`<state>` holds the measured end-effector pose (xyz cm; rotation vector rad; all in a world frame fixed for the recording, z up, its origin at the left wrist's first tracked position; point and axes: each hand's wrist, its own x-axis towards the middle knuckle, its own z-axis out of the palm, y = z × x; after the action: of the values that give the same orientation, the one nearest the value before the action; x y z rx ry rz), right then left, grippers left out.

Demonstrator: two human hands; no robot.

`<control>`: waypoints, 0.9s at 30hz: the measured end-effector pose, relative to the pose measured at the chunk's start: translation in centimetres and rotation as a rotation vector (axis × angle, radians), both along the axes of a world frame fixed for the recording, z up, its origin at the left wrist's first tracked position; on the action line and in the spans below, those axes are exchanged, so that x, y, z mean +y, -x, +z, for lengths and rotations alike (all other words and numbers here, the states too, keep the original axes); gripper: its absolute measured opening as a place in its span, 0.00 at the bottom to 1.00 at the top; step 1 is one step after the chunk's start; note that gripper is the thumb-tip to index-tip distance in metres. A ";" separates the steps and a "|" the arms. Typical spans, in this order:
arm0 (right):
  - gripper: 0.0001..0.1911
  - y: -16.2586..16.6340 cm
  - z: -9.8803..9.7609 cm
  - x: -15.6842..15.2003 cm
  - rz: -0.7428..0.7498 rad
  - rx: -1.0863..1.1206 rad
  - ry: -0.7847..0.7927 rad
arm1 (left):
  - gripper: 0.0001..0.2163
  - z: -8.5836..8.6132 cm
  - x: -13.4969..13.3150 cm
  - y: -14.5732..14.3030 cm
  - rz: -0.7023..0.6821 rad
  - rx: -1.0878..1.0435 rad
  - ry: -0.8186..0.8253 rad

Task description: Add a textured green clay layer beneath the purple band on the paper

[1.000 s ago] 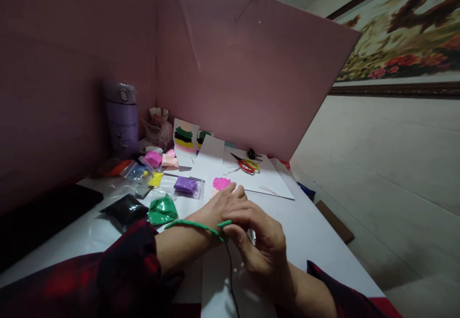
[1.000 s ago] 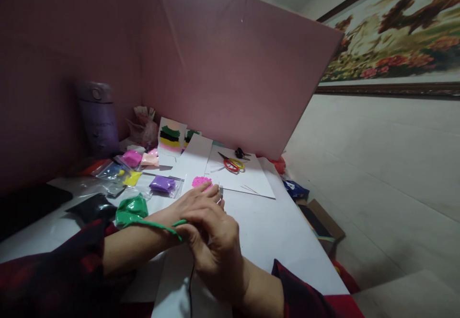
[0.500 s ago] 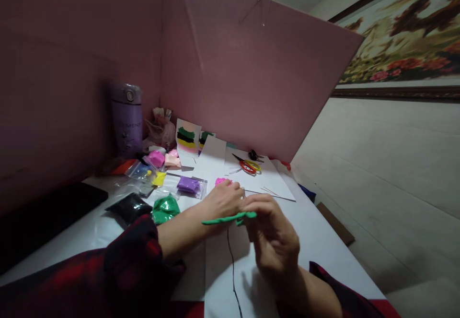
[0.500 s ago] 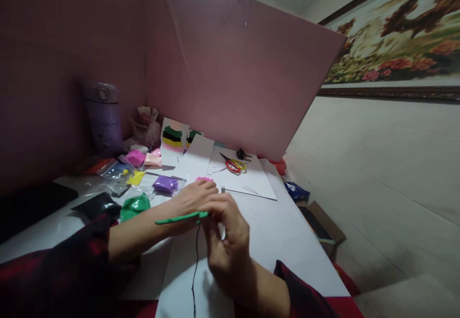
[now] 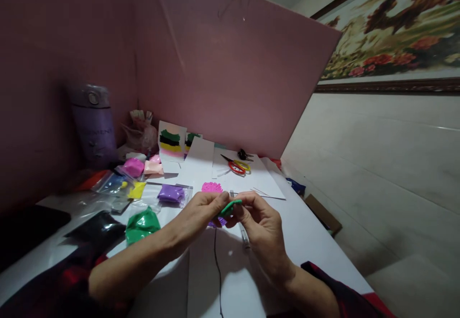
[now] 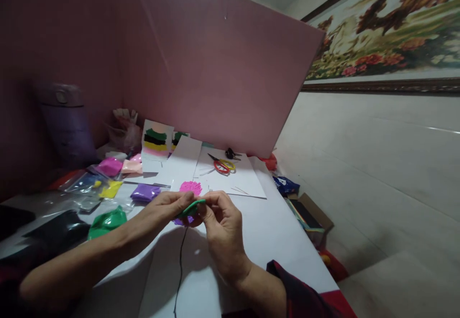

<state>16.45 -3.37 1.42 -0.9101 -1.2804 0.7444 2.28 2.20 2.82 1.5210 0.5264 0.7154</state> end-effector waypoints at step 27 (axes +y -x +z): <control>0.04 -0.6 -1.3 0.9 -0.160 -0.317 -0.035 | 0.15 -2.7 -0.2 -0.9 0.296 -0.159 0.079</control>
<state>17.06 -2.47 0.13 -1.1189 -1.4715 0.4623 3.14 1.97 0.14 1.3135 0.6587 1.0232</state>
